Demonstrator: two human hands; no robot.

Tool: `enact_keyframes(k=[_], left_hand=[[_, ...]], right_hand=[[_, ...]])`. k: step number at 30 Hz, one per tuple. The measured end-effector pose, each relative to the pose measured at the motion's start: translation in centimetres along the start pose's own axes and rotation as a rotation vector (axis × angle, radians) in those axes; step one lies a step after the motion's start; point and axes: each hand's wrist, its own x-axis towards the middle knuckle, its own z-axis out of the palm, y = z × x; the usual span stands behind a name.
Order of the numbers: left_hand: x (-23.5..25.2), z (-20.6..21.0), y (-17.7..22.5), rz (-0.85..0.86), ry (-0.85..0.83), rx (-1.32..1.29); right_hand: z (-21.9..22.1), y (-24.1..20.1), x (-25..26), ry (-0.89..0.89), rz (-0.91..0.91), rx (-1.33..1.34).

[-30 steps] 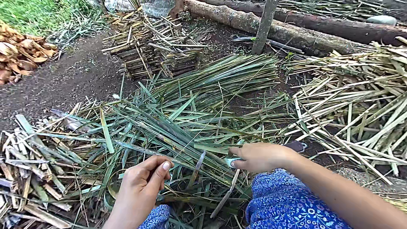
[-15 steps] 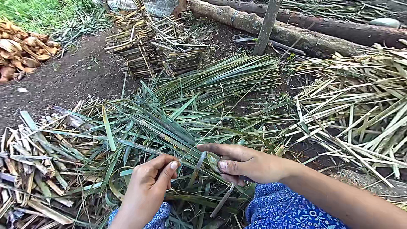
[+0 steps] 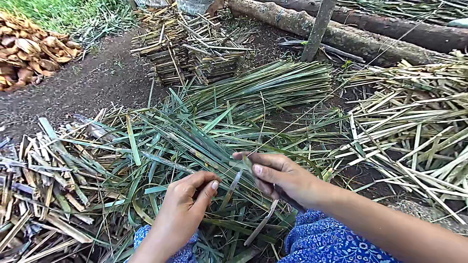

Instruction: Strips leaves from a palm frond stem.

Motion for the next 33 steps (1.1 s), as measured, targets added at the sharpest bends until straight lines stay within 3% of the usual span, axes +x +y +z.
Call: enact_keyframes(k=[6, 10, 12, 14, 16, 18, 21, 26, 30, 33], left_hand=[[0.4, -2.4, -3.2, 0.009, -0.121, 0.445], [1.9, -4.4, -4.6, -0.435, -0.529, 0.624], [2.6, -4.5, -5.3, -0.538, -0.602, 0.685], [2.5, -4.6, -5.7, -0.453, -0.451, 0.653], [2.1, -4.5, -6.2, -0.259, -0.107, 0.499], [2.3, -4.2, -5.2, -0.255, 0.167, 0.228], [2.4, -3.3, -2.2, -0.277, 0.397, -0.249], [2.1, -0.8, 0.7, -0.169, 0.441, -0.599], [1.6, 0.6, 1.8, -0.085, 0.410, -0.696], [1.3, 1.4, 2.9, -0.145, 0.398, -0.797]], right_hand=[[-2.3, -1.1, -0.9, 0.250, -0.226, 0.036], [-4.1, -2.3, -1.8, 0.413, -0.428, 0.070], [-4.9, -2.8, -2.0, 0.472, -0.515, 0.107], [-5.1, -3.1, -2.1, 0.500, -0.551, 0.141], [-5.0, -3.1, -2.0, 0.485, -0.500, 0.147], [-4.5, -2.7, -1.9, 0.413, -0.354, 0.122], [-2.5, -1.5, -1.4, 0.148, -0.057, 0.113], [0.8, 0.5, -0.4, -0.178, 0.186, 0.150], [1.6, 1.0, 0.1, -0.256, 0.076, 0.250], [1.9, 1.1, 0.2, -0.289, -0.023, 0.207]])
